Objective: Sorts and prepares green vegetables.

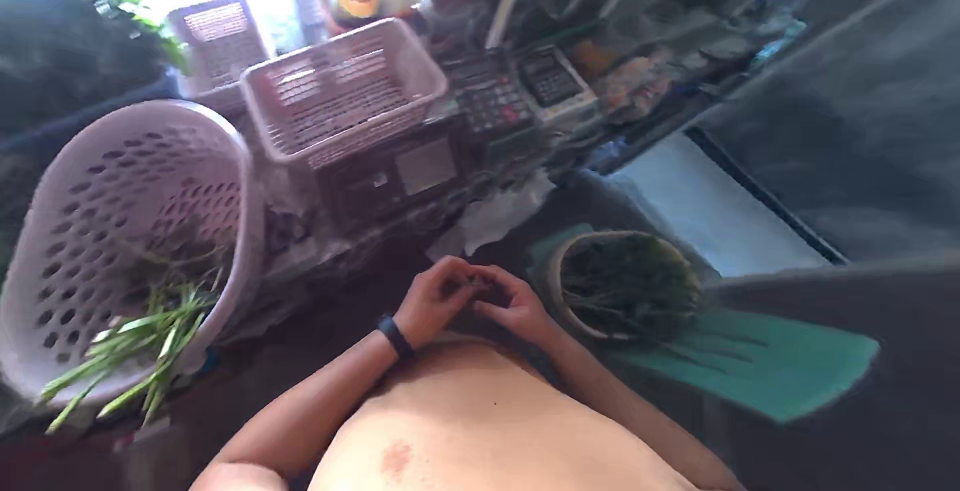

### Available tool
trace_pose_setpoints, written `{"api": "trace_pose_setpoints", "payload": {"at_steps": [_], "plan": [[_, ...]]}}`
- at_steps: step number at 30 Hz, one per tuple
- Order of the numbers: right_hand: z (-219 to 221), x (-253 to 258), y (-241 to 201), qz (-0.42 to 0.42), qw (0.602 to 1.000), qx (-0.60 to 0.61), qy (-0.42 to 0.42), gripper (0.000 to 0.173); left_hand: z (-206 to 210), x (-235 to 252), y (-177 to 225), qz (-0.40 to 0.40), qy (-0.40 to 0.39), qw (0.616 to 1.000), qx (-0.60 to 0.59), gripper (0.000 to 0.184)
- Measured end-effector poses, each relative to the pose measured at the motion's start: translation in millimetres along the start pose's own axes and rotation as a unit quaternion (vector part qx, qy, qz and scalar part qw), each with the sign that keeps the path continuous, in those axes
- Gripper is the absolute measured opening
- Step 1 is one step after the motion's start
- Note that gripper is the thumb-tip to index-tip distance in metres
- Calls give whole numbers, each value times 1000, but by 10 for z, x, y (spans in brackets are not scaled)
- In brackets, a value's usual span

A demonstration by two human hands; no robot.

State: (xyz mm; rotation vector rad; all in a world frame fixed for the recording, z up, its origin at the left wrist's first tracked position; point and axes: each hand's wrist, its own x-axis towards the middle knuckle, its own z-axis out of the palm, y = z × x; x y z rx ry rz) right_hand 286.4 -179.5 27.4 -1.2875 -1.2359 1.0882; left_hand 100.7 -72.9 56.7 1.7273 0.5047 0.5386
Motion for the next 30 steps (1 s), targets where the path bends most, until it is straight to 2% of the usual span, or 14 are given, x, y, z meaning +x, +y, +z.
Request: {"api": "trace_pose_setpoints", "payload": {"at_steps": [1, 2, 3, 4, 7, 10, 11, 12, 15, 19, 23, 26, 28, 30], "plan": [[-70, -93, -35, 19, 998, 46, 42, 55, 41, 57, 22, -56, 2, 992, -115, 30], [-125, -189, -56, 34, 988, 98, 111, 45, 62, 107, 8, -100, -4, 977, -188, 33], [-172, -282, -76, 45, 965, 161, 202, 26, 75, 148, -34, -127, -14, 966, -225, 35], [-220, -367, -109, 46, 921, 247, 297, 20, 75, 182, -75, -149, -26, 959, -239, 35], [-362, -707, -151, -20, 741, 441, 506, 33, -10, 259, -141, -205, -59, 948, -237, 29], [-319, -1213, -40, -58, 570, 499, 651, 27, -106, 307, -255, -219, -79, 949, -212, 20], [-246, -1370, -55, -49, 520, 509, 685, 25, -112, 337, -318, -220, -86, 951, -200, 18], [-140, -1517, -86, -42, 491, 512, 704, 24, -95, 371, -393, -223, -94, 952, -188, 16], [395, -1916, -125, -23, 479, 492, 726, 24, 131, 377, -578, -252, -143, 949, -122, 15], [947, -2455, -173, -18, 435, 474, 766, 29, 795, 158, -432, -286, -290, 910, -74, 23], [977, -3206, -311, -115, 344, 430, 827, 29, 1570, -201, -37, -229, -451, 860, -71, 21], [863, -3761, -394, -192, 289, 405, 846, 30, 2119, -422, 174, -217, -527, 819, -67, 20], [804, -4099, -374, -224, 292, 392, 843, 26, 2479, -535, 233, -208, -552, 805, -60, 21], [774, -4426, -335, -231, 328, 370, 838, 22, 2863, -650, 251, -203, -559, 803, -44, 23]]}}
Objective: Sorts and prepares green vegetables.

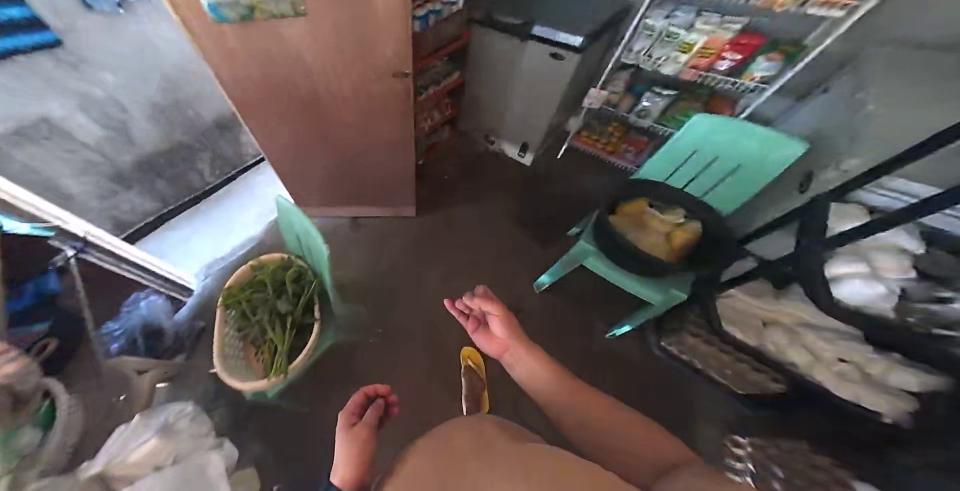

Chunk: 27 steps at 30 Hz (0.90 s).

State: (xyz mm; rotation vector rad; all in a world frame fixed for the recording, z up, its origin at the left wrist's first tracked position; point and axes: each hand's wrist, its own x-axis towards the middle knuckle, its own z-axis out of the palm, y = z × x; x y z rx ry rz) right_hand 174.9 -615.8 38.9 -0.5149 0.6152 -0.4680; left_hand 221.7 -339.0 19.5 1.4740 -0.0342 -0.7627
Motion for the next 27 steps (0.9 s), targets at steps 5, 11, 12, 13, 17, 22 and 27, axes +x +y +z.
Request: {"api": "trace_pose_setpoints", "payload": {"at_steps": [5, 11, 12, 13, 17, 22, 27], "plan": [[-330, 304, -637, 12, 997, -71, -41, 25, 817, 755, 266, -47, -27, 998, -35, 26], [-600, 648, -1199, 38, 987, -143, -68, 26, 1887, 1469, 805, 52, -136, 988, -55, 28], [-591, 687, -1251, 37, 984, -152, -81, 25, 2009, 1519, 856, 88, -144, 985, -25, 26], [-579, 725, -1276, 31, 981, -165, -99, 24, 2096, 1564, 879, 129, -151, 980, 12, 24], [-529, 912, -1215, -5, 963, -199, -184, 28, 2159, 1730, 829, 198, -116, 970, 80, 20], [-437, 1128, -1142, 12, 956, -189, -225, 25, 2015, 1742, 902, 40, -10, 999, -14, 20], [-163, 1292, -1012, -8, 926, -262, -273, 21, 1791, 1674, 1049, 35, 37, 997, -50, 22]]}}
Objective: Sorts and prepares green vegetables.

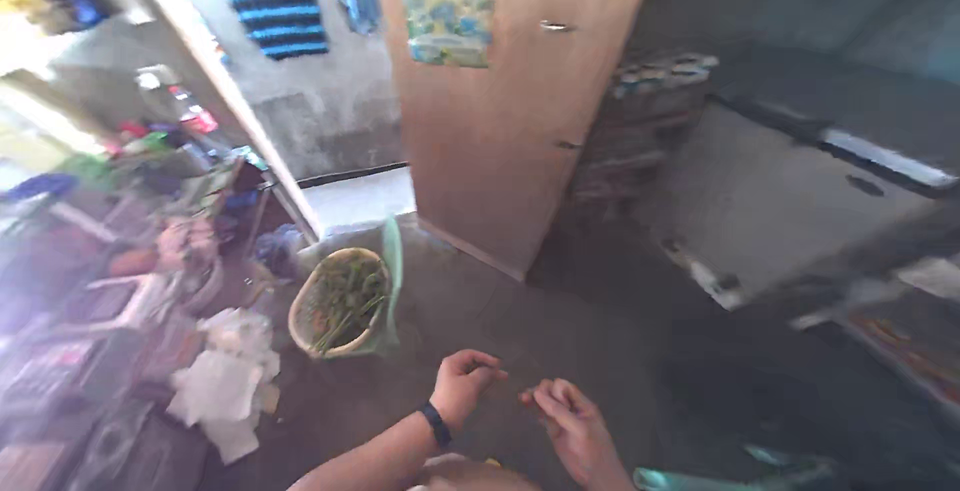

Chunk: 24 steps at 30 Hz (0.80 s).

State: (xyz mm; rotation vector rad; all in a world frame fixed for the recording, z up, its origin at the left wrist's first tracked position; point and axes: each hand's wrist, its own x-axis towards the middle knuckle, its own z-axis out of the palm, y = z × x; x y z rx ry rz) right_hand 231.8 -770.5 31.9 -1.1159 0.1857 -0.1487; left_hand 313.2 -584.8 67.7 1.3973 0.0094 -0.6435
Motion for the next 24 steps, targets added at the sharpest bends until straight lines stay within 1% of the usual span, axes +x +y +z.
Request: {"api": "trace_pose_setpoints", "payload": {"at_steps": [4, 6, 10, 15, 16, 18, 20, 22, 24], "plan": [[420, 183, 15, -9, 996, -51, -68, 16, -268, -116, 9, 53, 19, 997, -57, 25], [706, 249, 28, -40, 986, -119, -107, 17, -457, -207, 65, 54, 7, 993, -101, 32], [1370, 404, 187, -146, 938, -274, -153, 20, -899, -371, 246, 75, 17, 985, -154, 40], [2202, 686, 503, -266, 866, -378, -191, 21, -1609, -601, 365, 144, 69, 962, -220, 43], [2366, 728, 558, -270, 855, -391, -206, 23, -1754, -668, 376, 156, 81, 957, -231, 43], [2706, 758, 683, -251, 850, -396, -239, 25, -2055, -798, 364, 181, 105, 947, -245, 44], [3072, 759, 837, -215, 865, -366, -267, 22, -2359, -928, 360, 209, 136, 938, -241, 45], [3440, 757, 985, -160, 890, -300, -303, 15, -2672, -1074, 383, 239, 187, 925, -227, 47], [3797, 765, 1118, -134, 898, -250, -335, 17, -2998, -1244, 414, 258, 249, 910, -210, 49]]}}
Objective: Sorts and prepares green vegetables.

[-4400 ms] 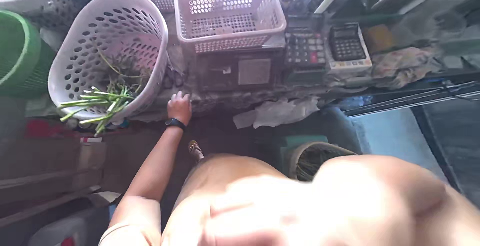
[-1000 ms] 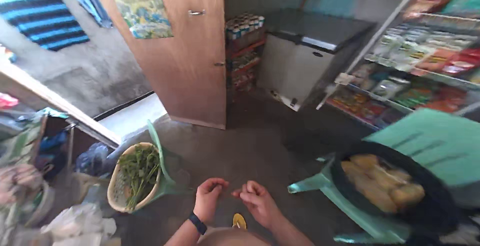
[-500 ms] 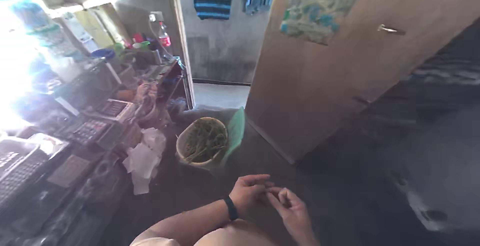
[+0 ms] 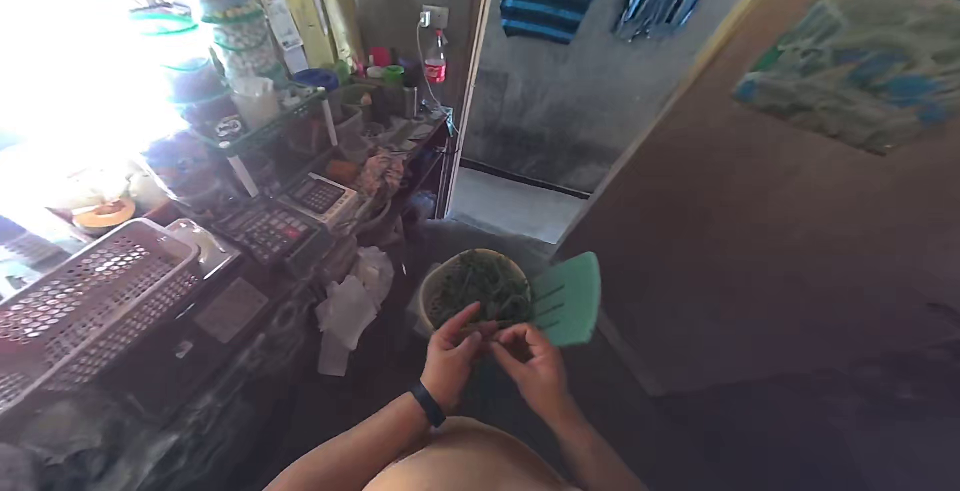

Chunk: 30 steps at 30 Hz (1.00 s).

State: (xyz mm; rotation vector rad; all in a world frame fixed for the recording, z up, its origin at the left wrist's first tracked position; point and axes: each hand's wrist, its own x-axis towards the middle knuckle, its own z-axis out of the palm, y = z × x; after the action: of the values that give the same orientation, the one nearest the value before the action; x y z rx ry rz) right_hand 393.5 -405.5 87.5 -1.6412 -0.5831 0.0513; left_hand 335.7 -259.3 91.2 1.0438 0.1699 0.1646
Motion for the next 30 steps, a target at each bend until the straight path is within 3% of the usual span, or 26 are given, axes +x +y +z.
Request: {"api": "trace_pose_setpoints", "payload": {"at_steps": [5, 8, 10, 13, 15, 17, 22, 27, 30], "plan": [[592, 563, 29, -30, 993, -58, -95, 18, -826, -74, 455, 2, 138, 988, 63, 29], [843, 898, 105, -18, 975, -118, -187, 21, -1338, -290, 543, 13, 181, 968, 173, 26], [990, 1134, 186, -15, 960, -159, -231, 19, -1693, -477, 588, -18, 160, 921, 356, 26], [1191, 1498, 379, -12, 937, -201, -285, 15, -2027, -736, 668, -166, 113, 788, 582, 29], [1350, 1765, 480, -1, 922, -230, -310, 17, -2116, -891, 706, -223, 123, 733, 630, 28], [1556, 2066, 552, 15, 913, -251, -322, 18, -2197, -1041, 750, -236, 157, 717, 637, 26], [2334, 2949, 692, -10, 923, -249, -294, 23, -2492, -1164, 821, -161, 263, 718, 624, 20], [3538, 3834, 571, -101, 915, -245, -303, 32, -2630, -743, 1012, -59, 331, 719, 608, 17], [4302, 4265, 605, -160, 899, -239, -331, 38, -2705, -405, 1180, 24, 340, 699, 629, 17]]}}
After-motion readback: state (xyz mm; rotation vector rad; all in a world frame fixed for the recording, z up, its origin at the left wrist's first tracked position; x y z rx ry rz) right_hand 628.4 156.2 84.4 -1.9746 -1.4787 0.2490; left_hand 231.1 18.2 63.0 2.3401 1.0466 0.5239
